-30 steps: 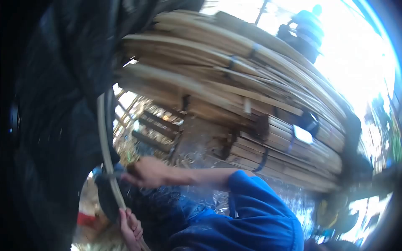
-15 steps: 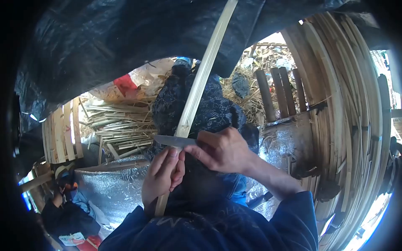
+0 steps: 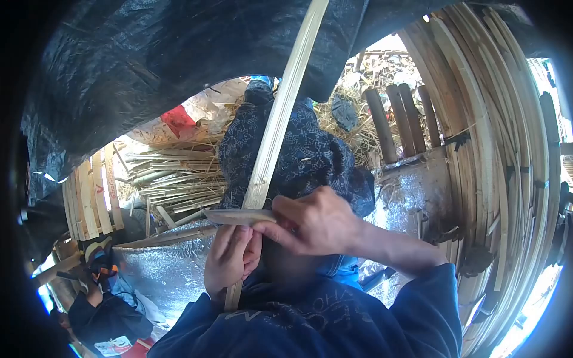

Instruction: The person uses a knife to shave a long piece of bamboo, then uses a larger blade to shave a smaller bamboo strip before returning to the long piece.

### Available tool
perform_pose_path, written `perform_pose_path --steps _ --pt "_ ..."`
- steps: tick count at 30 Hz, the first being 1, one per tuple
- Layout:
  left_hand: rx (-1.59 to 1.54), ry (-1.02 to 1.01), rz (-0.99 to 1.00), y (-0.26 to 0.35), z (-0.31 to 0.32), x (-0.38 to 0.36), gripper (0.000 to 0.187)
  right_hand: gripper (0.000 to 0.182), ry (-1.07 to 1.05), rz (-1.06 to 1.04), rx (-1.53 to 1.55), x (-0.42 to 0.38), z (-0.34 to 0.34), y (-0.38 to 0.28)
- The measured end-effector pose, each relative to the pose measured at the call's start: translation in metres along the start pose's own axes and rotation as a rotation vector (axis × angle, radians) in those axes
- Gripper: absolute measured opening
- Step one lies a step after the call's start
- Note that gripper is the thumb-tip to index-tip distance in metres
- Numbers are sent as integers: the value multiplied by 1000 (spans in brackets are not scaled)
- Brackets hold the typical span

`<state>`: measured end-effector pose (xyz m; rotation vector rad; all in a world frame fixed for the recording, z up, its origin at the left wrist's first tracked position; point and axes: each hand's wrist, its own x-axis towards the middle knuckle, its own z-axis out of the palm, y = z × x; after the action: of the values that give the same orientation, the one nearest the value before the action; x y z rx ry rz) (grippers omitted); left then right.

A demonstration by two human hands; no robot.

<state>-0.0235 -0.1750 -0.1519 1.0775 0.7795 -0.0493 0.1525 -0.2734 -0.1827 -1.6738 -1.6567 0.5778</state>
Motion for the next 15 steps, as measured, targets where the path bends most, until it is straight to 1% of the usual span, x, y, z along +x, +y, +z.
perform_pose_path --steps 1,3,4,5,6,7,9,10,11,12,13,15 --pt "8 0 -7 0 -1 1 27 43 7 3 7 4 -4 3" --pt "148 35 16 0 0 6 26 44 129 277 46 15 -21 15" --pt "149 36 21 -3 1 5 26 46 82 184 69 10 -12 20" --pt "339 104 68 -9 2 2 25 48 72 59 12 3 -4 15" --pt "530 169 108 -12 3 0 24 48 29 69 19 2 -4 10" --pt "537 163 107 -10 1 3 24 48 -9 78 25 1 -5 6" --pt "156 83 58 -4 -1 12 22 46 71 114 38 9 -10 12" --pt "160 79 63 -6 0 12 22 43 40 138 79 9 -10 8" --pt "381 127 80 -10 2 8 21 43 1 165 109 5 -5 7" --pt "601 177 94 -12 2 4 20 43 25 135 84 4 -4 9" --pt "604 180 93 -9 1 6 20 43 47 100 58 3 -5 11" --pt "72 48 9 0 0 13 25 44 60 196 14 9 -12 18"
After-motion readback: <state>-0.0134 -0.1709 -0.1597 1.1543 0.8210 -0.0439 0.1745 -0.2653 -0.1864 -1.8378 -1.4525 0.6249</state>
